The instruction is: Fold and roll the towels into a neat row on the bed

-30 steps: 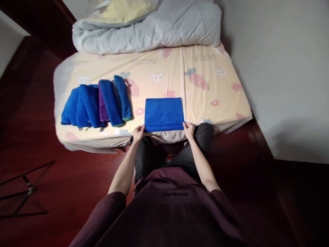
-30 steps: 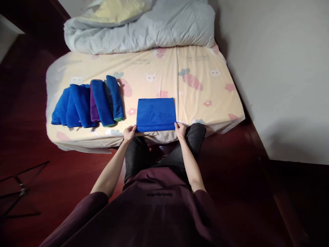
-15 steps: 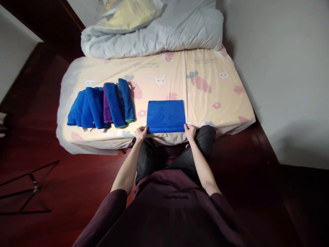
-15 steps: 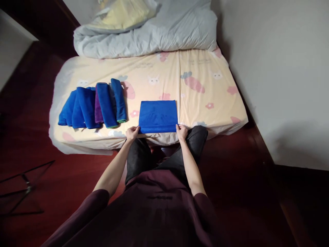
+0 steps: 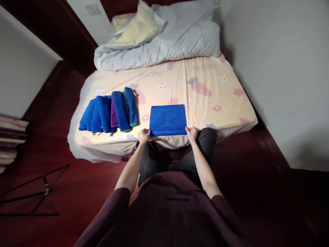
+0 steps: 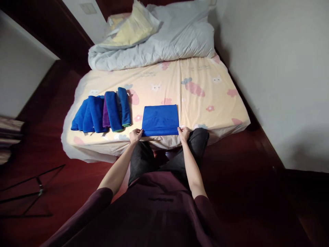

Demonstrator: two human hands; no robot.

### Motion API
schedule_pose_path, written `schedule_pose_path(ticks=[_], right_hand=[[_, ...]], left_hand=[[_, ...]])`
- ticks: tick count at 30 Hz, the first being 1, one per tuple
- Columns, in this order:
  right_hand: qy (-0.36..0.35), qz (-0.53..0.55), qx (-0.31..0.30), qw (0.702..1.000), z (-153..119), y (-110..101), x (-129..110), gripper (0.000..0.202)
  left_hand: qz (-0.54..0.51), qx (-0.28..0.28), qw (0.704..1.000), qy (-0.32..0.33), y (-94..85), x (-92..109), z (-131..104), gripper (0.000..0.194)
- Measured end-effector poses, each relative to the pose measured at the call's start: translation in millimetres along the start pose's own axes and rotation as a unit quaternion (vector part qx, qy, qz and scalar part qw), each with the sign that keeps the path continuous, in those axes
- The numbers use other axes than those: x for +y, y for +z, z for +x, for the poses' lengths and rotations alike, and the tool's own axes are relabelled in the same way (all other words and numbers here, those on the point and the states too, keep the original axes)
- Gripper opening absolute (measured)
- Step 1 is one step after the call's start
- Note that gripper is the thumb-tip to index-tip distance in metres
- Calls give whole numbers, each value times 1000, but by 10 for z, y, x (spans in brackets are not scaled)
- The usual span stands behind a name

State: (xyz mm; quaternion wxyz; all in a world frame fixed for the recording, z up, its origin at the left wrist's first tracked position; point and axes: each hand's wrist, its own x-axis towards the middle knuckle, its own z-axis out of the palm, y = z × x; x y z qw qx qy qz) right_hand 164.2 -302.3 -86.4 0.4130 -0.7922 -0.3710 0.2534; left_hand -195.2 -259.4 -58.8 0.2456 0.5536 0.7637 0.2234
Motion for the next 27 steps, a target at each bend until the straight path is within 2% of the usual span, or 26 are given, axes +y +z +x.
schedule_pose_path(ticks=[7,10,12,14,17,19,21,23,27], right_hand=[[-21,11,4,1000,-11,-3,-12,27],[-49,4,9,999,-51,-33,-45,27],[-82,9,17,996,-94,-81,-77,26],[-136,26,25,990,-144,-151,-113,24],[-256,50,-3,966,-219,-254,-158,22],[-321,44,-55,944,-255,-282,-172,22],[-348,9,-109,931,-272,-263,-167,25],[-345,-40,-145,927,-269,-215,-148,35],[-322,-92,-166,928,-229,-143,-115,54]], left_hand=[[3,12,1000,0,-21,49,-53,24],[4,29,999,31,-41,45,-71,19],[1,45,995,90,-75,21,-79,18],[-7,40,982,183,-115,-19,-85,22],[-23,-30,950,309,-145,-116,-97,30],[-28,-80,935,344,-128,-201,-112,37],[-35,-108,930,348,-90,-286,-133,46],[-49,-118,931,342,-49,-349,-159,51],[-69,-119,942,307,-5,-343,-193,53]])
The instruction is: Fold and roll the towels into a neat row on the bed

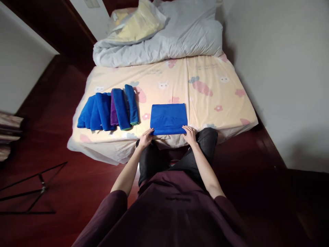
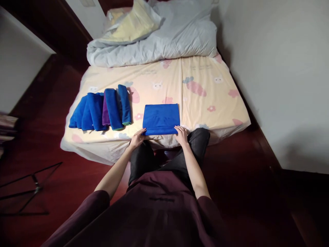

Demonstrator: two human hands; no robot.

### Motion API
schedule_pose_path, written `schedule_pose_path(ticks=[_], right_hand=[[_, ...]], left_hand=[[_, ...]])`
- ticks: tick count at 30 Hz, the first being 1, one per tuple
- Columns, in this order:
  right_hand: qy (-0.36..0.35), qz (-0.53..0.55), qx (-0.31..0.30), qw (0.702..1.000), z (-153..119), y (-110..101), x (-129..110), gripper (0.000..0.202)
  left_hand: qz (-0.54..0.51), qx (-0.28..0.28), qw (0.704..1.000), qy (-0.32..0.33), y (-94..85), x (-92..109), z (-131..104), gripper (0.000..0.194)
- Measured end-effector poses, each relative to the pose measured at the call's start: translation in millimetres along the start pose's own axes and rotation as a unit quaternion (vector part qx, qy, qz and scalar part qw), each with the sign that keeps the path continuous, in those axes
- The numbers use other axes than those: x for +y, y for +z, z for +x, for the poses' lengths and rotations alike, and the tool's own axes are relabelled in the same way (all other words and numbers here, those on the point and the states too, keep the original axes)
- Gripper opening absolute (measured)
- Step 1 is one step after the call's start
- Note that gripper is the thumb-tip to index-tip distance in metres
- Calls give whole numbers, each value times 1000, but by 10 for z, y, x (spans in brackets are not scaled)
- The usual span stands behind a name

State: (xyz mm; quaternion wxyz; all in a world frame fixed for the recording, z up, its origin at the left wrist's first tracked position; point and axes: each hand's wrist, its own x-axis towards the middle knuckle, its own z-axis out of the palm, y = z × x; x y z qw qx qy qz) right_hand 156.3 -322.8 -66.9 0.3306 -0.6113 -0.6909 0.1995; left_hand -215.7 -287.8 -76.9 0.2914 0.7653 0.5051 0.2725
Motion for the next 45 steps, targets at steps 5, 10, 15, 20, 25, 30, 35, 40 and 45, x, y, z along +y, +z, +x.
schedule_pose_path(ticks=[5,10,15,20,25,30,35,40,45], right_hand=[[14,33,9,999,30,-45,33,55],[45,77,40,995,63,-64,54,55],[78,103,73,989,99,-38,78,50],[108,129,76,983,132,-11,107,44],[121,116,92,981,154,22,130,35],[157,63,114,979,165,32,139,25],[152,42,113,981,173,30,115,35],[158,79,112,978,173,45,108,38],[169,91,143,971,176,74,145,42]], left_hand=[[-20,20,996,-82,-21,87,100,56],[-77,51,990,-104,-68,59,208,43],[-96,72,983,-138,-47,-31,279,36],[-117,87,978,-149,7,-58,304,35],[-128,114,971,-165,29,-40,330,30],[-161,132,962,-179,22,-37,320,34],[-159,139,957,-199,14,-31,310,39],[-160,130,959,-194,23,-41,293,37],[-137,162,954,-209,31,-48,301,33]])
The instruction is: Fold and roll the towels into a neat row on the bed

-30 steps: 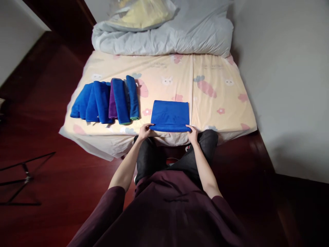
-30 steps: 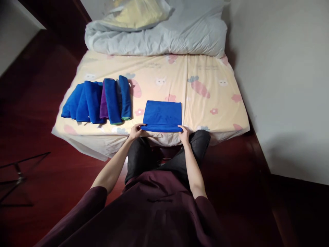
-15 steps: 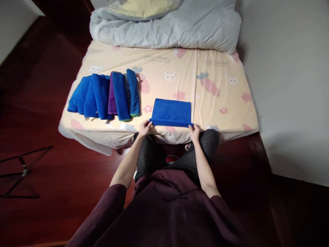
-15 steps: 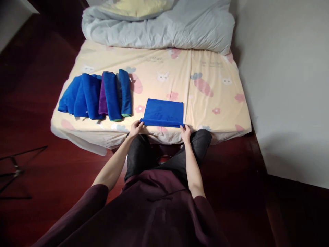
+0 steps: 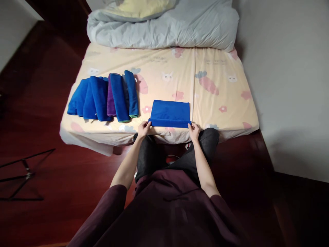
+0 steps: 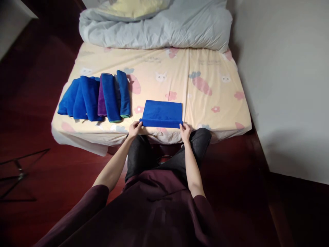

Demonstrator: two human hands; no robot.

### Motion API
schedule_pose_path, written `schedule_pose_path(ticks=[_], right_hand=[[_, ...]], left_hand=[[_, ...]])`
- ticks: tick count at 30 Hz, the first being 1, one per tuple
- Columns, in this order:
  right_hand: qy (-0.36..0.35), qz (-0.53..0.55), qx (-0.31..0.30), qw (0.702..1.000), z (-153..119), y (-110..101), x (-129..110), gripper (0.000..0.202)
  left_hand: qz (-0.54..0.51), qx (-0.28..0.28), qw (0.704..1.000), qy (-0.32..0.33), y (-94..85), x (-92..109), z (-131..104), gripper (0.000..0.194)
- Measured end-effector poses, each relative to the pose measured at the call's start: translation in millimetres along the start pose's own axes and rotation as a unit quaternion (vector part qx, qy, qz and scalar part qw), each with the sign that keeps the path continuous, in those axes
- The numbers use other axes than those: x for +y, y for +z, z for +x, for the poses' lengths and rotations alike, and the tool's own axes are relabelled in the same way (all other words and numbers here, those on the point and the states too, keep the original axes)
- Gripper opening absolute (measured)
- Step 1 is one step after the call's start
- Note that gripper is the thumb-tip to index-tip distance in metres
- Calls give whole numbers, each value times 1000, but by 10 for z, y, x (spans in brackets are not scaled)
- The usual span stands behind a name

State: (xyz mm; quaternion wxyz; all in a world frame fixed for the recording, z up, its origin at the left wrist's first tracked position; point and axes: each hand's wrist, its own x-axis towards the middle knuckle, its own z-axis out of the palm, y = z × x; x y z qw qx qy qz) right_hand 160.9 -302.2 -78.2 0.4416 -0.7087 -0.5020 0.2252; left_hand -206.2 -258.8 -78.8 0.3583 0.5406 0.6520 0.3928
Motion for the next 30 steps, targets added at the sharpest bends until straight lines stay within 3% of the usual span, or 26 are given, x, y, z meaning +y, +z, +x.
schedule_pose_path(ticks=[18,30], right_hand=[[23,27,14,999,27,26,16,42],[-18,28,53,998,2,24,26,23]], left_hand=[[-18,9,999,-33,27,-2,22,36],[-78,75,994,32,128,-125,57,33]])
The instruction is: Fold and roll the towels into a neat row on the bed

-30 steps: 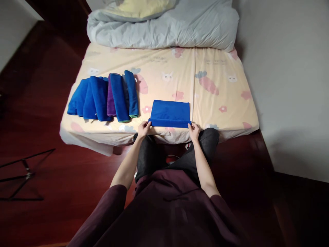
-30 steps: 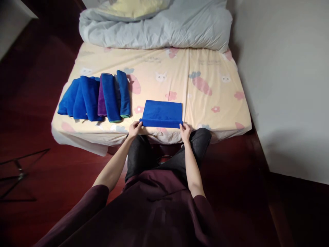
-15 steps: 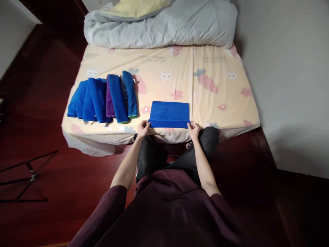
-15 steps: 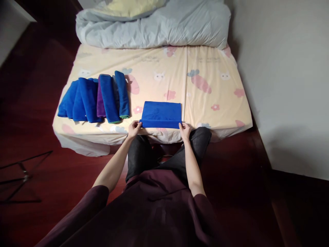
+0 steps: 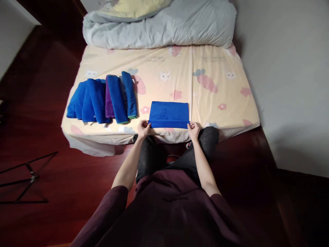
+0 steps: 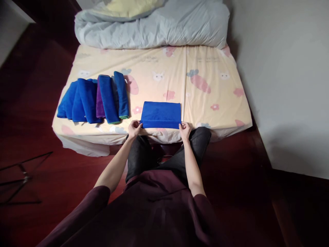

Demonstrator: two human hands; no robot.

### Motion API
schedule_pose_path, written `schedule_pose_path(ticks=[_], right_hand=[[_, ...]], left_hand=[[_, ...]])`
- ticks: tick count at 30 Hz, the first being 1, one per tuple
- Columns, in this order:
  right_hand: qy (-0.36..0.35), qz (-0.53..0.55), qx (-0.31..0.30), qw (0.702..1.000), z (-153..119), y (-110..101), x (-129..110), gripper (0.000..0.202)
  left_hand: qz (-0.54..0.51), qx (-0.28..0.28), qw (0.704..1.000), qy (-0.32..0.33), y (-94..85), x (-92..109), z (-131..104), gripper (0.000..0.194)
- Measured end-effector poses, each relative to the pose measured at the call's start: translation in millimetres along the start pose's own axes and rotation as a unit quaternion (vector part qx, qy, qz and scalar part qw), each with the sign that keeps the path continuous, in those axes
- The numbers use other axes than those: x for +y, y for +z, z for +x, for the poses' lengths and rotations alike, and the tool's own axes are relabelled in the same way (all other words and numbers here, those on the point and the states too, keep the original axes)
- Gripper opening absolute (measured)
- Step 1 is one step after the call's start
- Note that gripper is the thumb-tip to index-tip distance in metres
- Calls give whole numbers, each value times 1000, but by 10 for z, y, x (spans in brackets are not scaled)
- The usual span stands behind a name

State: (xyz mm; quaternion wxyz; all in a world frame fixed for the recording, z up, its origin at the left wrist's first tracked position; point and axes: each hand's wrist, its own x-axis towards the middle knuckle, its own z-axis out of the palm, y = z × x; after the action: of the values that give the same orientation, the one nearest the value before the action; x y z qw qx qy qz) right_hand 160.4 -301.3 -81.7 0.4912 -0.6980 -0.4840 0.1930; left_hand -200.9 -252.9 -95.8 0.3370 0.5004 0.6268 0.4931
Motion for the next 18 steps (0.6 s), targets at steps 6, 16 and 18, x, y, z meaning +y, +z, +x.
schedule_pose_path(ticks=[6,16,18], right_hand=[[-95,6,-22,995,-27,4,-2,19],[-136,-45,-92,985,-8,-9,8,36],[-137,-43,-104,984,8,-22,12,36]], left_hand=[[-42,8,998,36,12,-73,16,32],[-27,-78,995,58,-35,-87,36,32],[-6,-91,994,59,-55,-80,44,36]])
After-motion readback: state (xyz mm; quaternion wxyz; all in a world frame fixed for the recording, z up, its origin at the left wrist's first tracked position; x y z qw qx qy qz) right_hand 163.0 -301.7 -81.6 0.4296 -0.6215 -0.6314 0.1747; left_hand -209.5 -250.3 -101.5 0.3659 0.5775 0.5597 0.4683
